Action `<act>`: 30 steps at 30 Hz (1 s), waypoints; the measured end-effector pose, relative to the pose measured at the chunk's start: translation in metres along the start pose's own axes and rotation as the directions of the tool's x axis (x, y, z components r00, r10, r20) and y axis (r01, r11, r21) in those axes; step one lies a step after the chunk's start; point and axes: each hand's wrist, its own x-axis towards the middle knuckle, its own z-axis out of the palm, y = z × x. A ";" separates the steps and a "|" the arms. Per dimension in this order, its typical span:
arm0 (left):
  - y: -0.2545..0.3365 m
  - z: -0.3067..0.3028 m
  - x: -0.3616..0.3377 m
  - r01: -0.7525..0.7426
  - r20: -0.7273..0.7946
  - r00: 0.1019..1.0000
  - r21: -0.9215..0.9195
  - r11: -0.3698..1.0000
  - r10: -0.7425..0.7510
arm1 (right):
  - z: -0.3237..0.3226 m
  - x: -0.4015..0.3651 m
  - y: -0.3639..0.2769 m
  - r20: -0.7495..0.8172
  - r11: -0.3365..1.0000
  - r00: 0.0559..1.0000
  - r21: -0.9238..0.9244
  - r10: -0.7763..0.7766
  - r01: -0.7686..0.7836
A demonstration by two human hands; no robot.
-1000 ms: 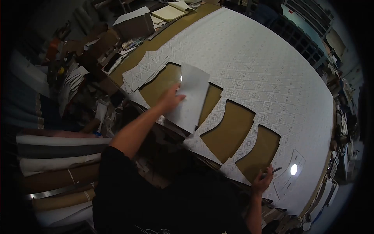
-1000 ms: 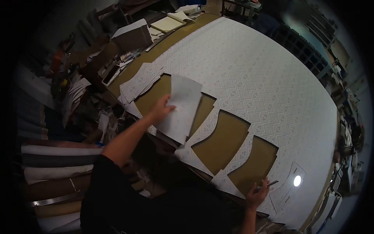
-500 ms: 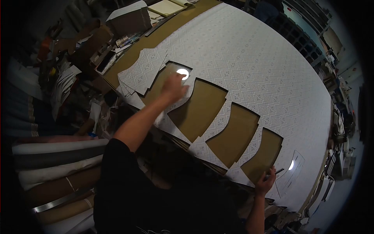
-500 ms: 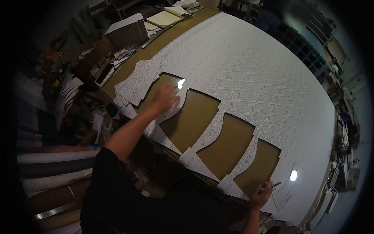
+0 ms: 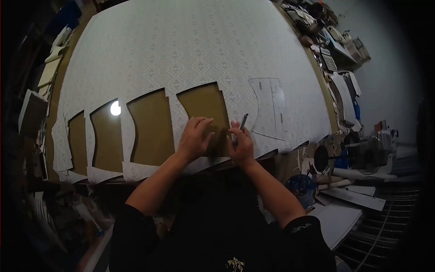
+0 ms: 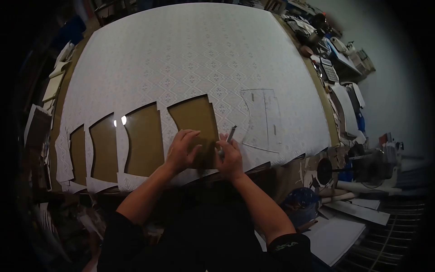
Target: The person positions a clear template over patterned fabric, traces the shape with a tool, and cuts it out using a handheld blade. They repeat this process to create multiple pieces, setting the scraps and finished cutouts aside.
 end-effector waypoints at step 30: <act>0.043 0.111 0.086 -0.105 0.285 0.957 0.496 0.862 -0.047 | -0.155 -0.024 0.155 0.233 0.994 0.972 0.099 0.013 -0.038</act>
